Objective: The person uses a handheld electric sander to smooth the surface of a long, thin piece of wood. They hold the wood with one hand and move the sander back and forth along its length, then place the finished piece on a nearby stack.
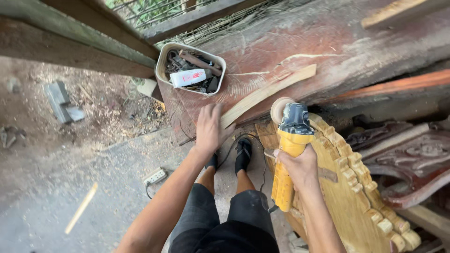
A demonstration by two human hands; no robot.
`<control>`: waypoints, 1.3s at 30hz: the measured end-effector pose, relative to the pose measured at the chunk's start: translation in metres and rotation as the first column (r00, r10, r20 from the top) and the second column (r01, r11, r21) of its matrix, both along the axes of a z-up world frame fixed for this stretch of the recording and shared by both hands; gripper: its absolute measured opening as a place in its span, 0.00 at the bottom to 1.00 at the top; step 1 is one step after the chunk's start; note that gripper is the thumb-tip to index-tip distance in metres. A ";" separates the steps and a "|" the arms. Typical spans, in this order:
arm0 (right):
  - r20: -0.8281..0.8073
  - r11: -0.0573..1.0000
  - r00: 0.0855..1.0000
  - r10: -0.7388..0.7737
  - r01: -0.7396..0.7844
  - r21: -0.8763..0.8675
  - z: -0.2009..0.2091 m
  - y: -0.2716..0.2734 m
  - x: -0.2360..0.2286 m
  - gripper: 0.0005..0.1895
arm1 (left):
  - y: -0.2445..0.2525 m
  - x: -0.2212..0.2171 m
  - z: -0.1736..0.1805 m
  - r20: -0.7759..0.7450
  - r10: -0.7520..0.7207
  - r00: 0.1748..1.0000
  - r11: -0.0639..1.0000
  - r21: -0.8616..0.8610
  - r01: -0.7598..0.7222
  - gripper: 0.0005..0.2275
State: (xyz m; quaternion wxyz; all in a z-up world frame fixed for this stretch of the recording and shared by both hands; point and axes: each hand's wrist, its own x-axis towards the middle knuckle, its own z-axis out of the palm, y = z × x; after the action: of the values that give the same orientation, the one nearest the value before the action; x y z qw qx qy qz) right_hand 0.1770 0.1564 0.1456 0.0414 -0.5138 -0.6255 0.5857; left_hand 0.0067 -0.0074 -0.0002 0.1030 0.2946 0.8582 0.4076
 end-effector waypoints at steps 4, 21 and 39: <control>0.082 0.991 0.988 0.133 -0.132 -0.017 -0.010 -0.002 -0.006 0.23 | -0.035 0.021 -0.001 0.025 0.143 0.989 0.990 -0.012 -0.142 0.23; 0.335 0.788 0.757 0.561 -0.613 0.065 -0.015 0.004 -0.043 0.25 | -0.029 0.047 -0.031 0.064 0.339 0.939 0.925 0.158 -0.345 0.22; 0.342 0.644 0.627 0.700 -0.761 0.078 -0.022 -0.025 -0.059 0.30 | -0.031 0.047 -0.043 0.070 0.353 0.933 0.905 0.227 -0.359 0.21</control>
State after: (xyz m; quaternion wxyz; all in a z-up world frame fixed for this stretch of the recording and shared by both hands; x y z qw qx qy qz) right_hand 0.1179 0.1312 0.1236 -0.2350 -0.2835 -0.8388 0.4010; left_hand 0.0533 -0.0389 -0.0434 0.0028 0.1378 0.8415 0.5224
